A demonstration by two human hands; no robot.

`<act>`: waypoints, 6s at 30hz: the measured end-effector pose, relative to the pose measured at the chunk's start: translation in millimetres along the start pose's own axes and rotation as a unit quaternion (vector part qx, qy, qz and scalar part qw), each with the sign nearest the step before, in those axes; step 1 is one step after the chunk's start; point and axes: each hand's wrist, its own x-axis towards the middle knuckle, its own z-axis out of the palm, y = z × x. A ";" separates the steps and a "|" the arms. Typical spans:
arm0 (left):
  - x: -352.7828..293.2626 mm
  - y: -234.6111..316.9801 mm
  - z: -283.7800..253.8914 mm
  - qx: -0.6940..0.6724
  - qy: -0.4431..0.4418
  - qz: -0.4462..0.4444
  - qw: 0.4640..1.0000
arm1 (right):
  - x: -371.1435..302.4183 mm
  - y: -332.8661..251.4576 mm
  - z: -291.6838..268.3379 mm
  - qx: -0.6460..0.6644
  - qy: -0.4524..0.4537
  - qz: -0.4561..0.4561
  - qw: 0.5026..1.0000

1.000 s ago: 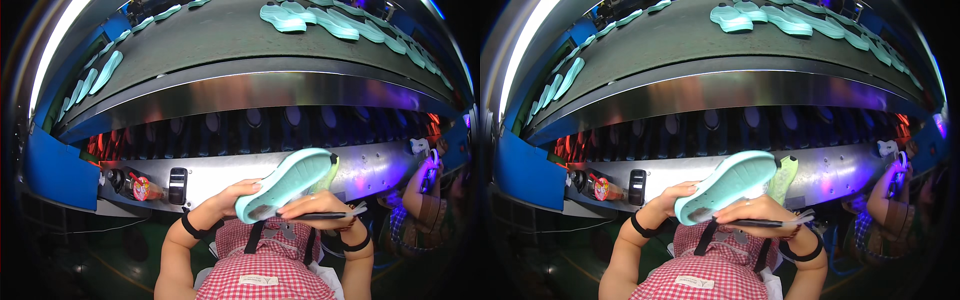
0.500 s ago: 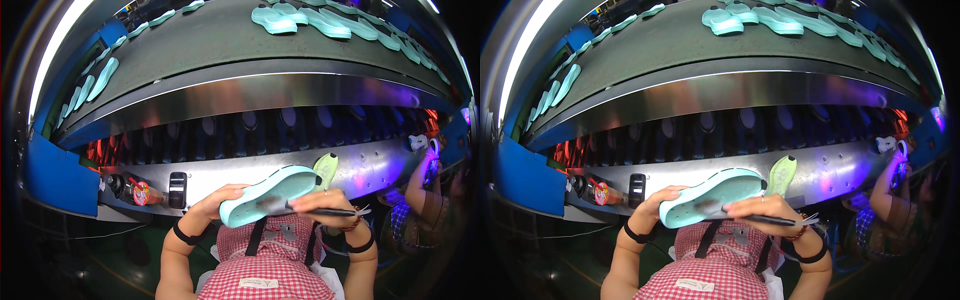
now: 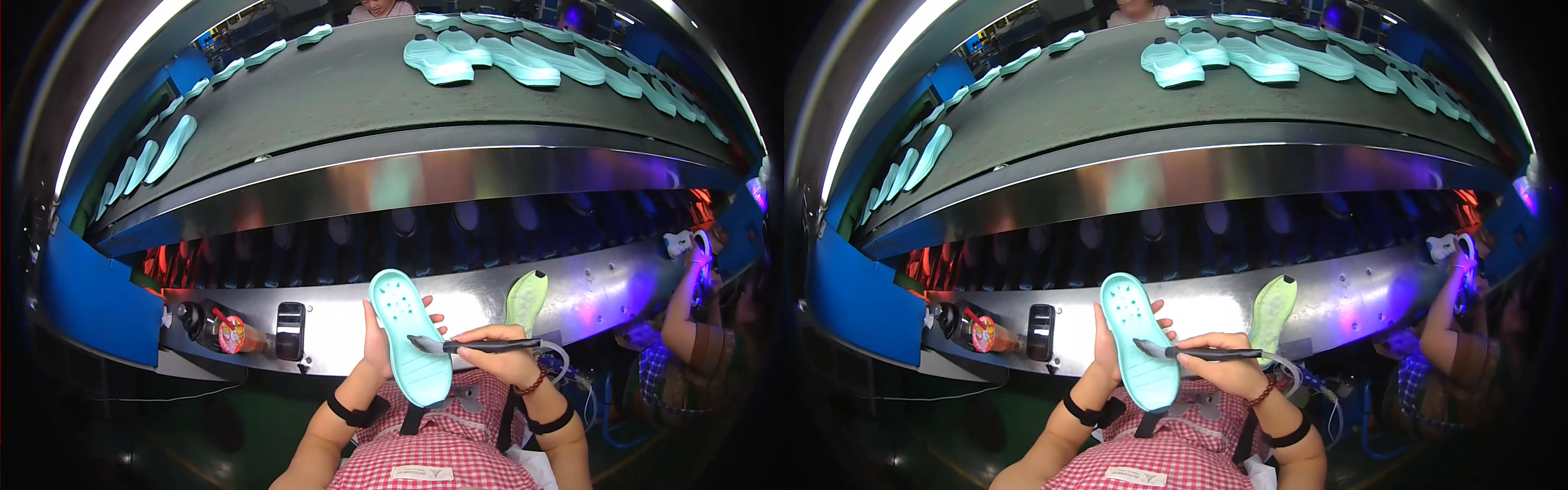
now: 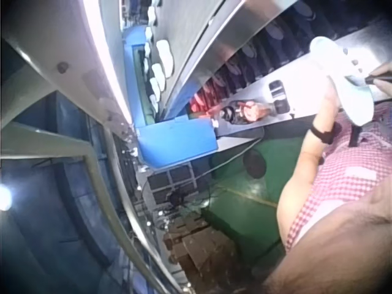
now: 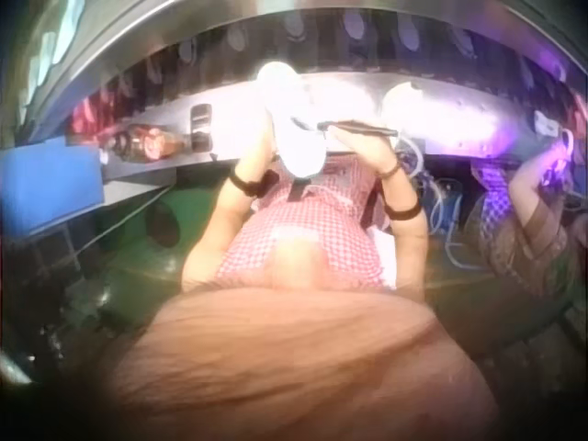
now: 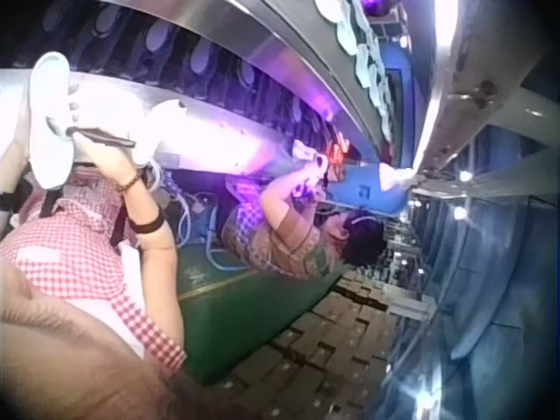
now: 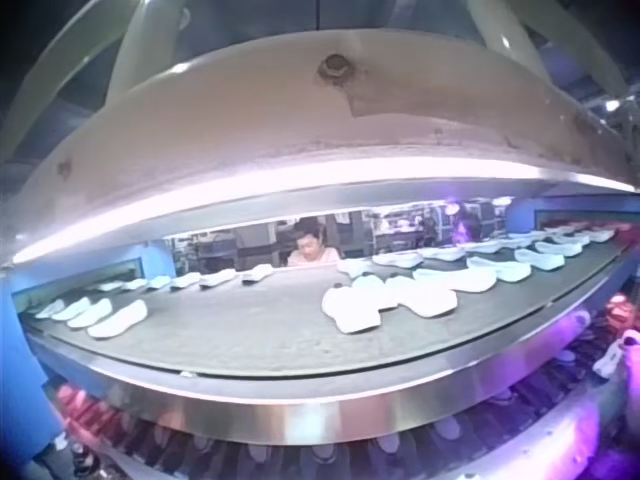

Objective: Applying adhesive to shoe soles using a brush on a production line.

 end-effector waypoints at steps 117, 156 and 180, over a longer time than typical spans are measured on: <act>-1.7 46.6 88.1 0.317 0.025 -0.175 0.932 | -4.3 -56.8 -49.1 -0.357 -0.255 -0.306 0.845; 17.2 255.6 118.0 -0.020 0.096 0.572 0.815 | -49.0 64.9 -58.1 0.442 0.262 -0.041 0.857; 20.5 224.5 116.4 0.179 -0.020 0.396 0.900 | -44.8 82.0 -68.6 0.430 0.247 -0.007 0.869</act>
